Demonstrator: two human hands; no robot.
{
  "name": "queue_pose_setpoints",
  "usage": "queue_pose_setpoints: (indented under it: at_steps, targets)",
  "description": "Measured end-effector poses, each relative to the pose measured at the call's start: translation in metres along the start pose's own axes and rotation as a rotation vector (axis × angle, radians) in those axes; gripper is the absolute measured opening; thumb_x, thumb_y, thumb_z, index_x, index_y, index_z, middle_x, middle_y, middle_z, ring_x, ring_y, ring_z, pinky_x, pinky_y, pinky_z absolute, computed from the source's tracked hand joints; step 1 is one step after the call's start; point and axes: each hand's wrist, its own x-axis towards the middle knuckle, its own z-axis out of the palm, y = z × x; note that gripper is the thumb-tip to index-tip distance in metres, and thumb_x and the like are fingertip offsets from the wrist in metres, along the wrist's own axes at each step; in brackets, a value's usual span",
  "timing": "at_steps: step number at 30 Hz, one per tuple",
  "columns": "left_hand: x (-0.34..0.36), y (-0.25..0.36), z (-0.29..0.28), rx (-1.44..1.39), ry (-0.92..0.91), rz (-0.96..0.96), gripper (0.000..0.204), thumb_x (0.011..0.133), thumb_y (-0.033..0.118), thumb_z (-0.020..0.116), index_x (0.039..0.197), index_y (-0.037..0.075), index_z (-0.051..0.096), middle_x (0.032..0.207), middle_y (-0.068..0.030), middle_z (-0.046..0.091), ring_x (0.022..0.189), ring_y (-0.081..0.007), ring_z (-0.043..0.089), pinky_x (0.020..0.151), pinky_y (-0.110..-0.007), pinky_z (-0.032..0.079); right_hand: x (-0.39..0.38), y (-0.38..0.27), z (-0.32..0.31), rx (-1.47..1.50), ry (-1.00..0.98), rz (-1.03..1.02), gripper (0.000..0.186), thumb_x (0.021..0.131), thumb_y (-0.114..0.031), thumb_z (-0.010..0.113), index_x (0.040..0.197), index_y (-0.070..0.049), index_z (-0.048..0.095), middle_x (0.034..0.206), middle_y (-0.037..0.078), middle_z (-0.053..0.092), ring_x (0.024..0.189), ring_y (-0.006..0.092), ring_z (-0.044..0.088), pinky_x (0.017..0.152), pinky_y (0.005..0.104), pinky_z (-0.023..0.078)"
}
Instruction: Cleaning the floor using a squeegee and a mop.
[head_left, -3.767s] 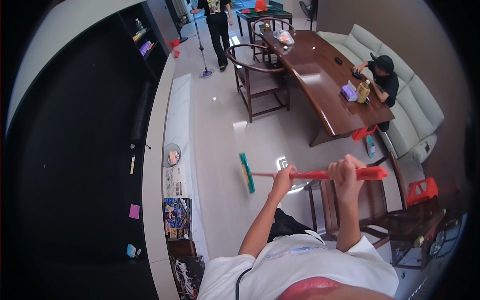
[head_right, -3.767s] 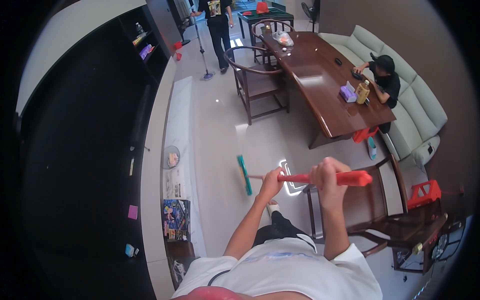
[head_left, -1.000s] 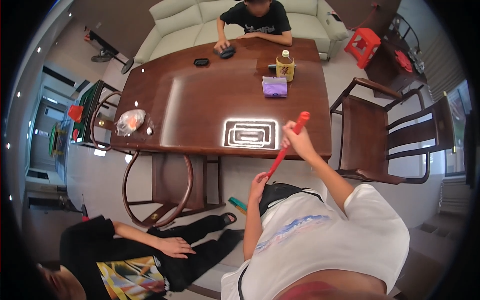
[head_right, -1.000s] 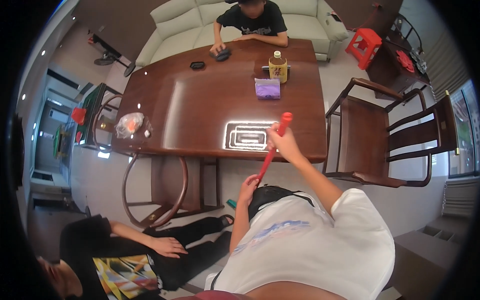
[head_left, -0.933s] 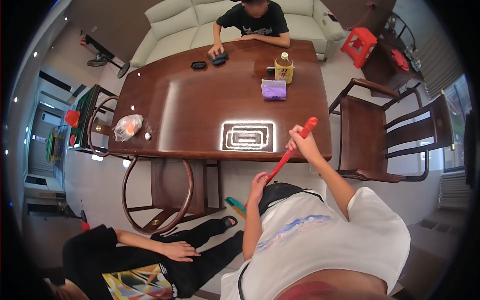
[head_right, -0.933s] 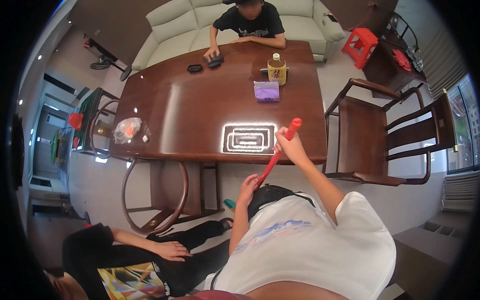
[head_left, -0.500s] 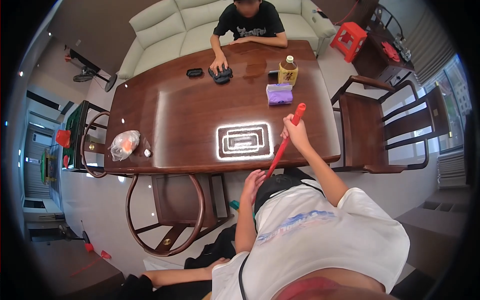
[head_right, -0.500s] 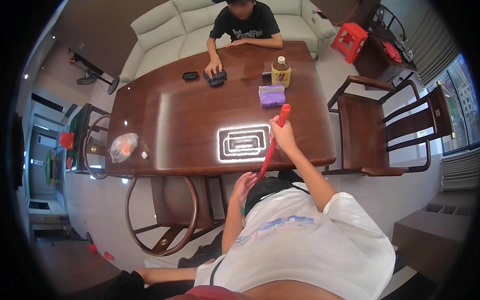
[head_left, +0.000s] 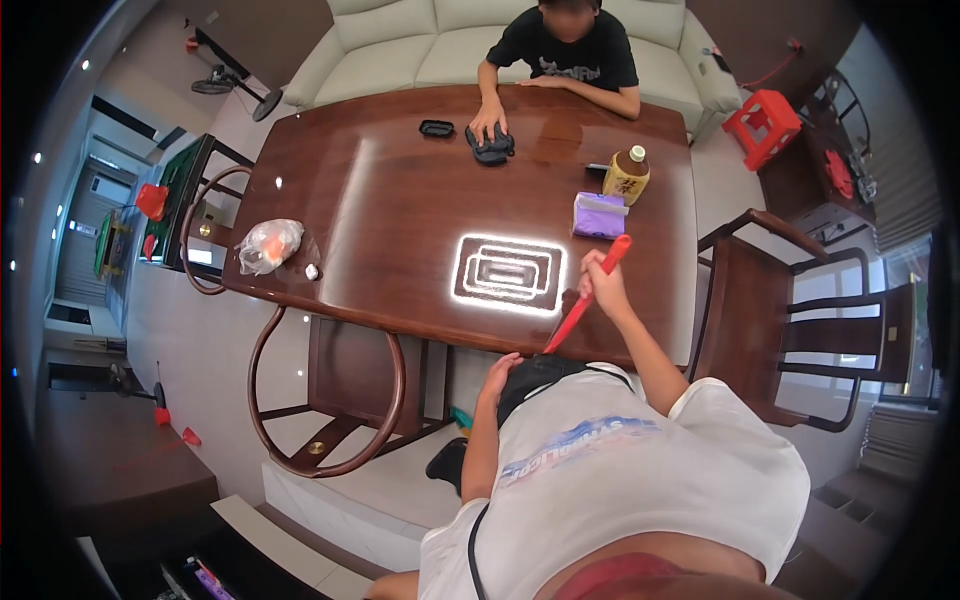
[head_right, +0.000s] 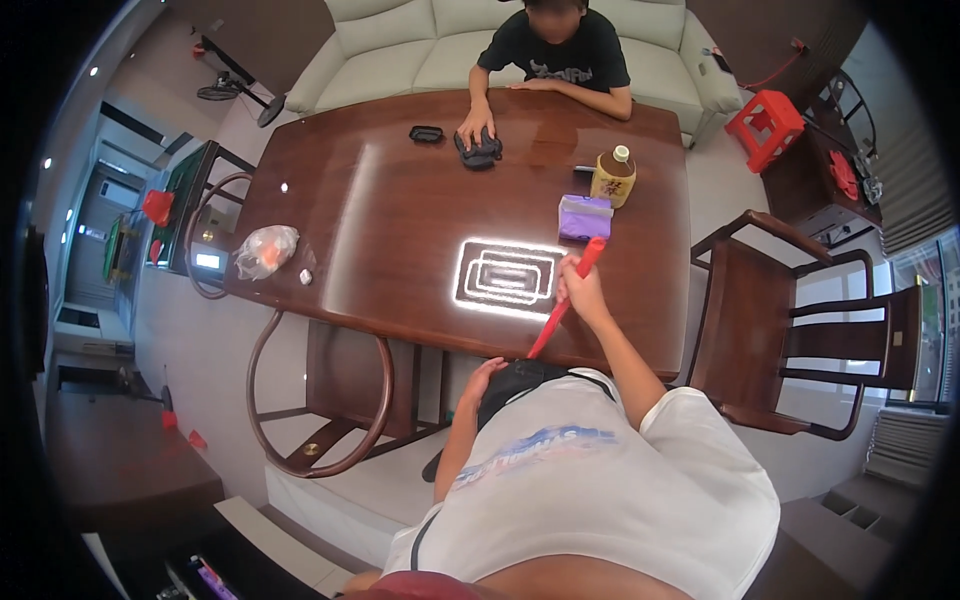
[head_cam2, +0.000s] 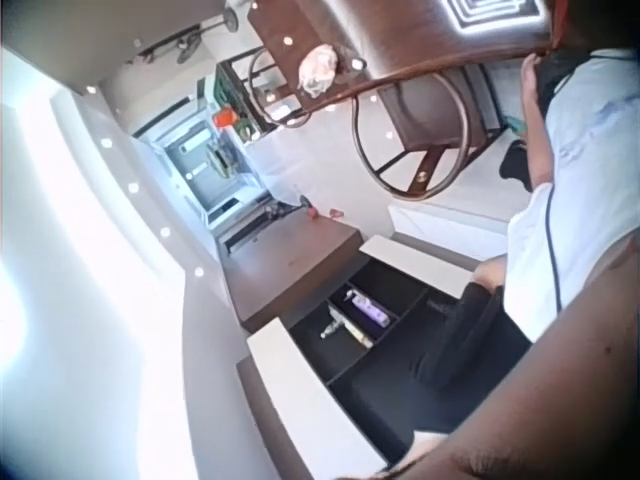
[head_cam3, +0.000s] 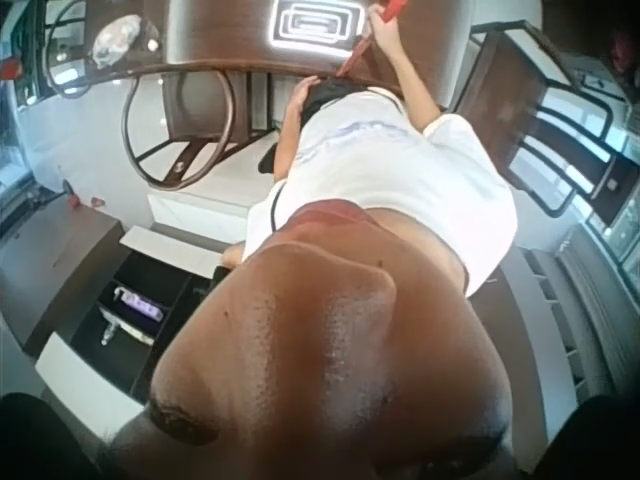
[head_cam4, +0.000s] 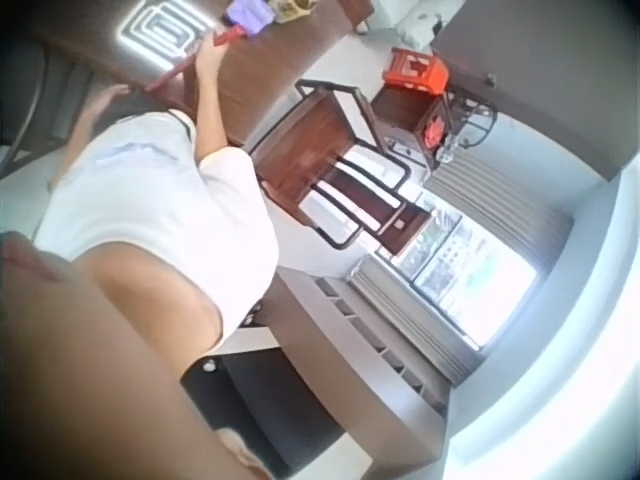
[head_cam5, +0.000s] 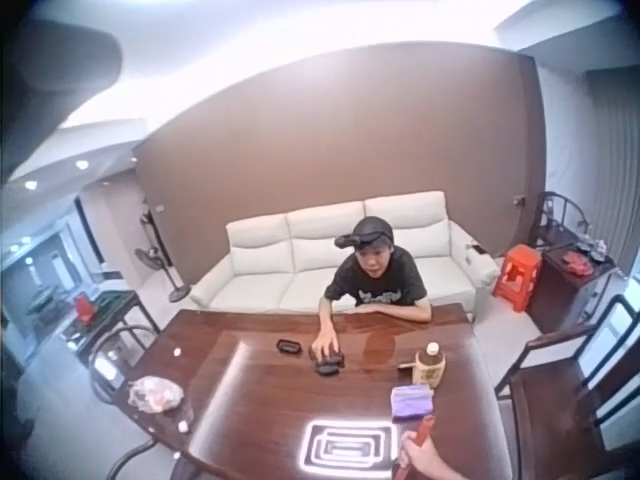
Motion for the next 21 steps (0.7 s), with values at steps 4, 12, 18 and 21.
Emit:
queue_pose_setpoints:
  at_steps: [4,12,18,21]
  targets:
    - [0.0,-0.01,0.011,0.078,0.038,-0.076,0.031,0.093,0.017,0.043,0.119,0.003,0.055,0.115,-0.0112,0.061,0.107,-0.019,0.056,0.094,-0.028,0.041,0.014,0.02,0.003,-0.039,-0.071,0.11,0.019,0.092,-0.012,0.044,0.076,-0.003,0.047,0.048,0.003,0.044,0.039,0.012,0.045,0.043,0.0269,0.041]
    - [-0.017,-0.021,0.041,0.013,0.199,-0.209,0.041,0.092,0.015,0.044,0.132,0.01,0.039,0.112,-0.0114,0.06,0.102,-0.0192,0.057,0.09,-0.028,0.044,0.029,0.049,-0.021,-0.096,-0.166,0.188,0.024,0.092,-0.017,0.044,0.074,-0.003,0.052,0.055,0.004,0.052,0.045,0.0132,0.054,0.046,0.0267,0.044]
    - [-0.027,-0.015,0.049,0.183,0.096,-0.211,0.036,0.095,0.015,0.04,0.128,0.007,0.047,0.117,-0.0122,0.059,0.104,-0.0196,0.057,0.091,-0.027,0.043,-0.006,0.1,-0.019,-0.089,-0.459,0.325,0.015,0.089,-0.01,0.048,0.078,-0.001,0.055,0.064,0.005,0.057,0.061,0.0148,0.061,0.06,0.0278,0.05]
    - [-0.033,-0.022,0.054,0.179,0.141,-0.21,0.032,0.094,0.014,0.039,0.119,0.003,0.056,0.113,-0.011,0.061,0.102,-0.0184,0.057,0.091,-0.027,0.042,-0.043,0.129,-0.026,-0.133,-0.58,0.437,0.01,0.088,-0.006,0.047,0.083,-0.001,0.054,0.07,0.008,0.062,0.067,0.0169,0.064,0.064,0.0287,0.052]
